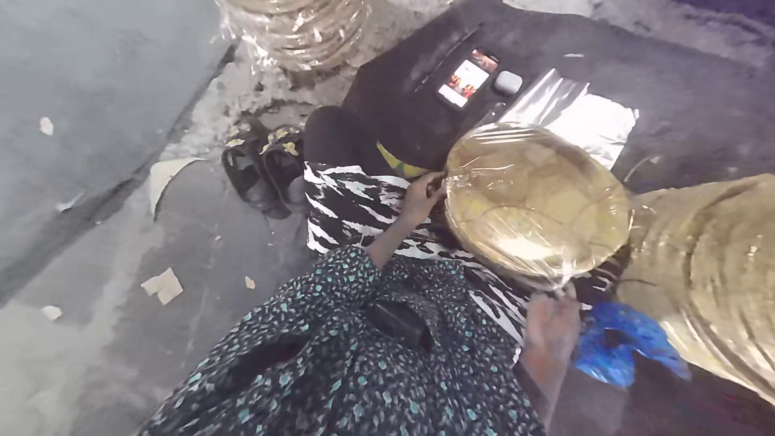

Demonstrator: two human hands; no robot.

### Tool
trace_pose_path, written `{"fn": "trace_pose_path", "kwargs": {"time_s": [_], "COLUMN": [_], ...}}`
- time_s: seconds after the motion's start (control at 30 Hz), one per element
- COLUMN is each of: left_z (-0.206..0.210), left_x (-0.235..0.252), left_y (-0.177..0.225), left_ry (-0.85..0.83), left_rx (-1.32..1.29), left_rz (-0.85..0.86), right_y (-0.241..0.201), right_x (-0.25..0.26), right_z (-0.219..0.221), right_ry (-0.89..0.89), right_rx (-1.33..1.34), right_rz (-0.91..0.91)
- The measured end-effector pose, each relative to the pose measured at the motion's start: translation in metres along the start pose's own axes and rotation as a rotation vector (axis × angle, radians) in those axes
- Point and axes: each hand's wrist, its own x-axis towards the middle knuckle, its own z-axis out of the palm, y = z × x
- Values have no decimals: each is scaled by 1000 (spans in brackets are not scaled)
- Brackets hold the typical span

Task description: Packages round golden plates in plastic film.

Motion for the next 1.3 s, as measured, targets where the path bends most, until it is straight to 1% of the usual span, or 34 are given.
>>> {"fn": "trace_pose_path", "kwargs": {"time_s": [0.07,0.1,0.2,0.23,0.3,0.37,0.47,0.57,0.63,0.73,0.8,0.87,0.97,1.03,1.07,1.1,1.17,1.23,1.3], "left_z": [5,8,15,17,16,12,2,-12,-23,-42,-56,-70,-83,-84,-83,-80,-68,-55,-44], "left_x": [0,-1,-3,-3,-3,-2,-4,-4,-8,-19,-32,-50,-73,-85,-92,-96,-100,-99,-95], "left_y": [2,3,3,5,8,14,22,22,25,32,37,42,43,48,47,40,31,28,25], "left_ry": [56,85,184,189,166,105,5,-137,-226,-388,-477,-561,-606,-577,-530,-449,-235,-43,95], "left_rx": [49,79,134,153,222,289,292,287,269,224,233,220,192,168,140,117,74,87,135], "left_rz": [18,35,88,80,47,-23,-95,-113,-126,-186,-199,-260,-333,-394,-400,-368,-302,-178,-64], "right_y": [-1,-2,4,6,12,12,7,4,3,7,7,5,10,16,18,18,13,6,-1], "right_x": [-1,-1,3,4,6,5,3,8,12,17,18,17,20,25,26,28,28,24,20], "right_z": [1,2,3,2,2,4,7,11,14,14,15,15,17,14,12,11,10,10,11], "right_ry": [17,2,-16,-40,-65,-49,10,41,47,67,67,47,10,-22,-36,-50,-54,-56,13], "right_rx": [-237,-216,51,84,65,-9,-137,-48,64,141,84,-19,-173,-300,-383,-463,-585,-670,-729], "right_rz": [-42,-28,-17,-41,-114,-154,-143,-114,-87,-98,-97,-94,-127,-178,-204,-227,-264,-307,-410]}}
